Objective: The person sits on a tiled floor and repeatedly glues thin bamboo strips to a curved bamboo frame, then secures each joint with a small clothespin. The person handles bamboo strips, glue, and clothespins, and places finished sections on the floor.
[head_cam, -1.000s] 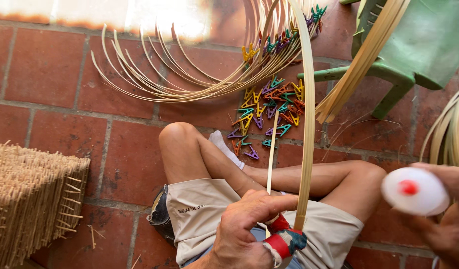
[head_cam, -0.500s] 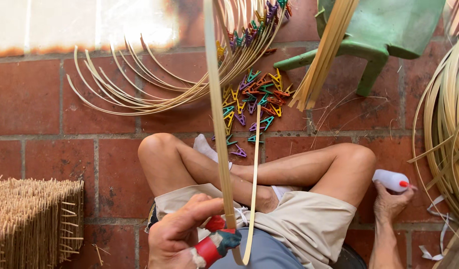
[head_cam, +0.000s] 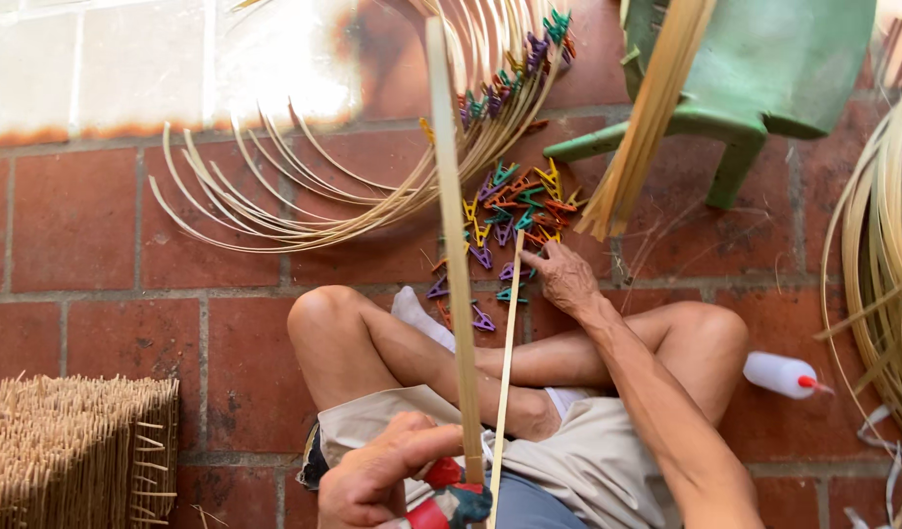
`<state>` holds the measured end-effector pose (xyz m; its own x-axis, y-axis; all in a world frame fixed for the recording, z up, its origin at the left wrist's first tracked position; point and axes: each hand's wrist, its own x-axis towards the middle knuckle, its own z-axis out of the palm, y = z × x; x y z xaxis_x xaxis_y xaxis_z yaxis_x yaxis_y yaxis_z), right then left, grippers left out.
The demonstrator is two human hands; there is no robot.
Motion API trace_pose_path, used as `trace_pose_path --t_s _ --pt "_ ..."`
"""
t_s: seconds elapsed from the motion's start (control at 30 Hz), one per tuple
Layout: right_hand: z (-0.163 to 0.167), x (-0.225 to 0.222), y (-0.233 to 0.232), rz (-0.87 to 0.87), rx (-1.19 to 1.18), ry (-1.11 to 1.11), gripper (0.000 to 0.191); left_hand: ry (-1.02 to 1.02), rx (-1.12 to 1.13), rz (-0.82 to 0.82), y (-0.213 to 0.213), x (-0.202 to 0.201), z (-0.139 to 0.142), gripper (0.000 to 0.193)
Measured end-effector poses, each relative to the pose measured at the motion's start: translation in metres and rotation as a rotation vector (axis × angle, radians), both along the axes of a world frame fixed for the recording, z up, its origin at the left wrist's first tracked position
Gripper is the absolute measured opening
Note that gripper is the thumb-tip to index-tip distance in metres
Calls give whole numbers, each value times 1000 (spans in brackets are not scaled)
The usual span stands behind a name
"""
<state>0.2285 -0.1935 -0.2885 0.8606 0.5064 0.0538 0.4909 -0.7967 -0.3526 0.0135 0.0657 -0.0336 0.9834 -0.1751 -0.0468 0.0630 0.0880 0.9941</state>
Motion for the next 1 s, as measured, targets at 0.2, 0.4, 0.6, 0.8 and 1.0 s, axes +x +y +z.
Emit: trace_pose_path --t_s 0.2,0.4,0.6,0.8,1.0 --pt "-15 -10 26 -184 -15 167 45 75 86 155 -13 6 22 44" --pt "-28 -13 23 -180 -60 162 37 -39 186 107 -10 8 25 44" --pt "-12 -28 7 -94 -119 41 43 27 170 111 -11 4 30 46" --pt "-1 -34 13 -363 -117 250 36 35 189 104 -17 1 34 44" --pt "135 -48 -28 -167 545 730 34 -1 192 65 -11 1 33 44"
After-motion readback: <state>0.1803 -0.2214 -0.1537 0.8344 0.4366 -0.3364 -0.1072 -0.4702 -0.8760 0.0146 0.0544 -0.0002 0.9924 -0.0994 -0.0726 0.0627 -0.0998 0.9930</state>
